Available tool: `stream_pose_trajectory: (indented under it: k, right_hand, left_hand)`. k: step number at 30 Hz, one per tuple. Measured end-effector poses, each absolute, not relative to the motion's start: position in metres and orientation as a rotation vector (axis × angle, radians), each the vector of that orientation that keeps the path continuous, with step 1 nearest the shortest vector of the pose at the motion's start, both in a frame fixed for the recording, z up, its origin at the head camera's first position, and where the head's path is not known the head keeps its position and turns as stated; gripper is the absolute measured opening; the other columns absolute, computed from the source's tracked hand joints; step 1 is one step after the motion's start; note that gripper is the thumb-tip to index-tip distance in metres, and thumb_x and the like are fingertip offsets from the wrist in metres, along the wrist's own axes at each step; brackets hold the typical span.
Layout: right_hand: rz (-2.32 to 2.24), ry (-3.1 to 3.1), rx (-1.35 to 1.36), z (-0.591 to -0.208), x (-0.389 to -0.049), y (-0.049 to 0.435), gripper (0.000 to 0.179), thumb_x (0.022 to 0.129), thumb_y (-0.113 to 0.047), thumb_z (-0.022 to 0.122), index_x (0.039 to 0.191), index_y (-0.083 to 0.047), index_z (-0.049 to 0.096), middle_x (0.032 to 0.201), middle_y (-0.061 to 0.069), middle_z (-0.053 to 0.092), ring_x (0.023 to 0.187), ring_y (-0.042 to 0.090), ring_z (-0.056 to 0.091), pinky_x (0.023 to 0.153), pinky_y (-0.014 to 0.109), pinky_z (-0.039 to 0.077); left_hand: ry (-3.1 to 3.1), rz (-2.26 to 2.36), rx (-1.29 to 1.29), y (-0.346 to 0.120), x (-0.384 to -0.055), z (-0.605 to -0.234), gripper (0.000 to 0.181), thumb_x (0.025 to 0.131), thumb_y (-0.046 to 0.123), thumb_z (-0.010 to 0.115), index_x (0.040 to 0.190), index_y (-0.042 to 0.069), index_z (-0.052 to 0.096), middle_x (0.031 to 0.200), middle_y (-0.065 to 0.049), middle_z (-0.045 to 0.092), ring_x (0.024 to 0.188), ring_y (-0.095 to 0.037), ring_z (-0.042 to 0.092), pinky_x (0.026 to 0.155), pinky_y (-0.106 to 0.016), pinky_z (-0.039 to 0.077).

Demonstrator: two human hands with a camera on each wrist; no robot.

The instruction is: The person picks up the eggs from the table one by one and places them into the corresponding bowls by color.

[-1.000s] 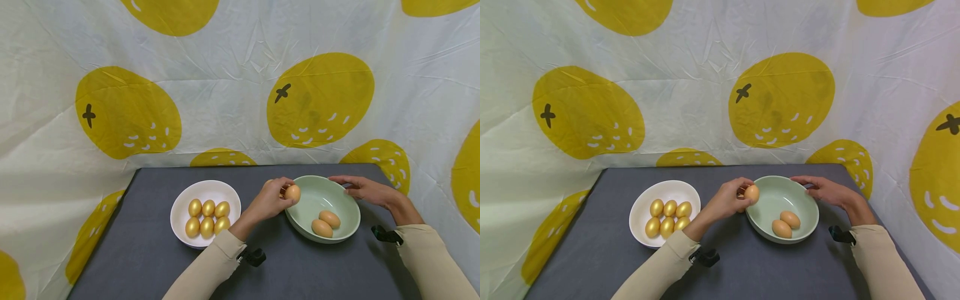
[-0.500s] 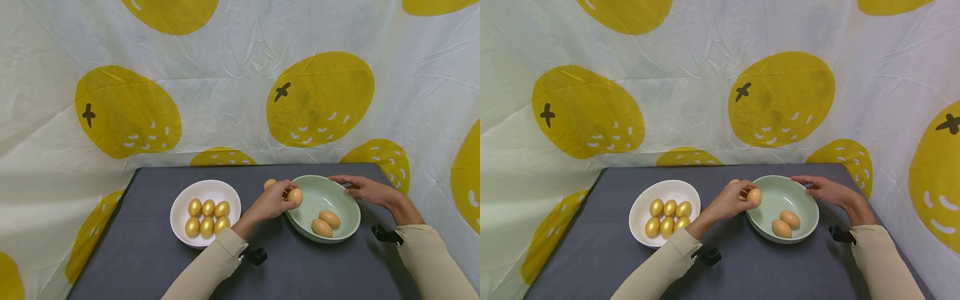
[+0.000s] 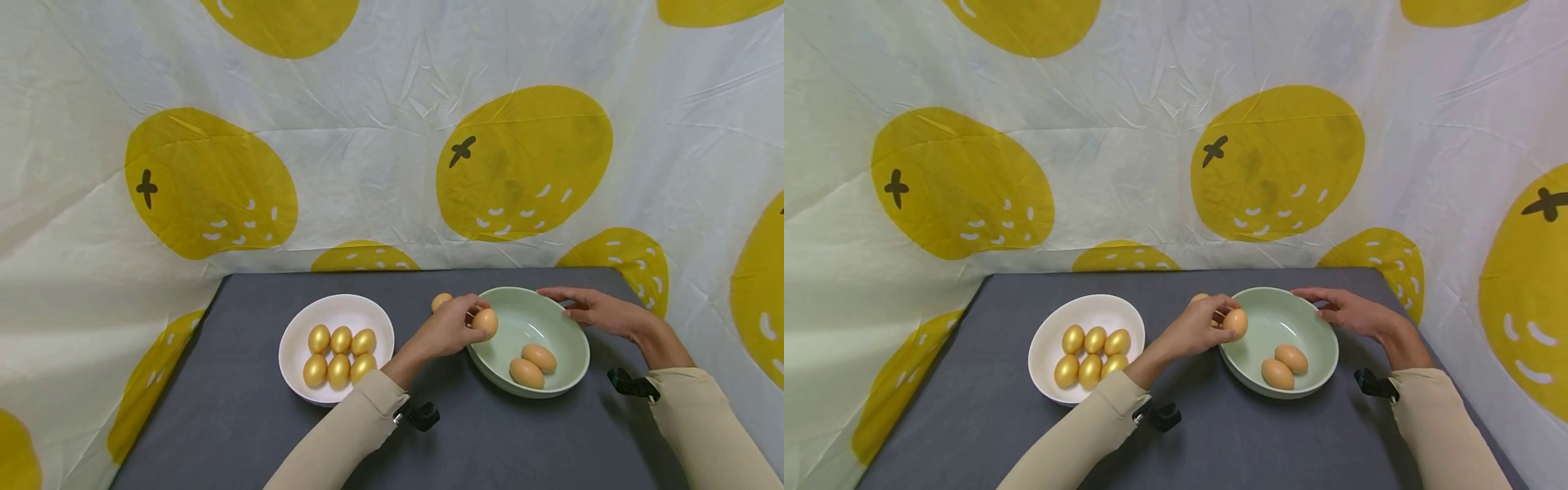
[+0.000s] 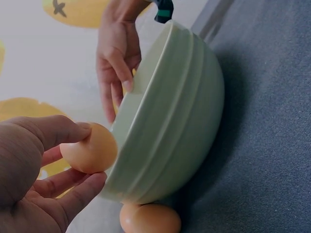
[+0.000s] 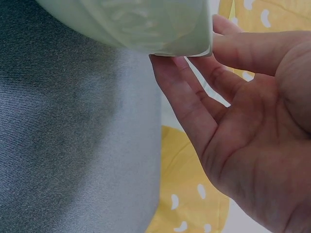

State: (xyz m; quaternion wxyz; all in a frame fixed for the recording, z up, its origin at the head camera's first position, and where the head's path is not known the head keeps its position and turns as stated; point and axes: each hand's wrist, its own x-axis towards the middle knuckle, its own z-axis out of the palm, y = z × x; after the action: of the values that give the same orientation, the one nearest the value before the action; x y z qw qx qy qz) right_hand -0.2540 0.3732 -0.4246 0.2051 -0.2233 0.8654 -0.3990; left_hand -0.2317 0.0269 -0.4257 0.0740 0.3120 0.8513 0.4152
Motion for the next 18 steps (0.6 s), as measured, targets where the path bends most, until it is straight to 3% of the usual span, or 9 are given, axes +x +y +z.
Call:
stream_pose_trajectory:
  k: [18]
  right_hand:
    - [-1.101,2.409,-0.626,-0.4198,-0.2547,0.3716,0.056,0.105,-0.012,0.053,0.158,-0.009,0.035,0.155,0.023,0.041,0.125,0.026,0.057,0.093,0.026,0.052]
  left_hand:
    - [2.564,1.154,1.014,0.0353,-0.2368,-0.4222,0.043,0.089,0.012,0.074,0.13,0.007,0.064,0.118,-0.004,0.069,0.1,-0.009,0.066,0.085,-0.014,0.049]
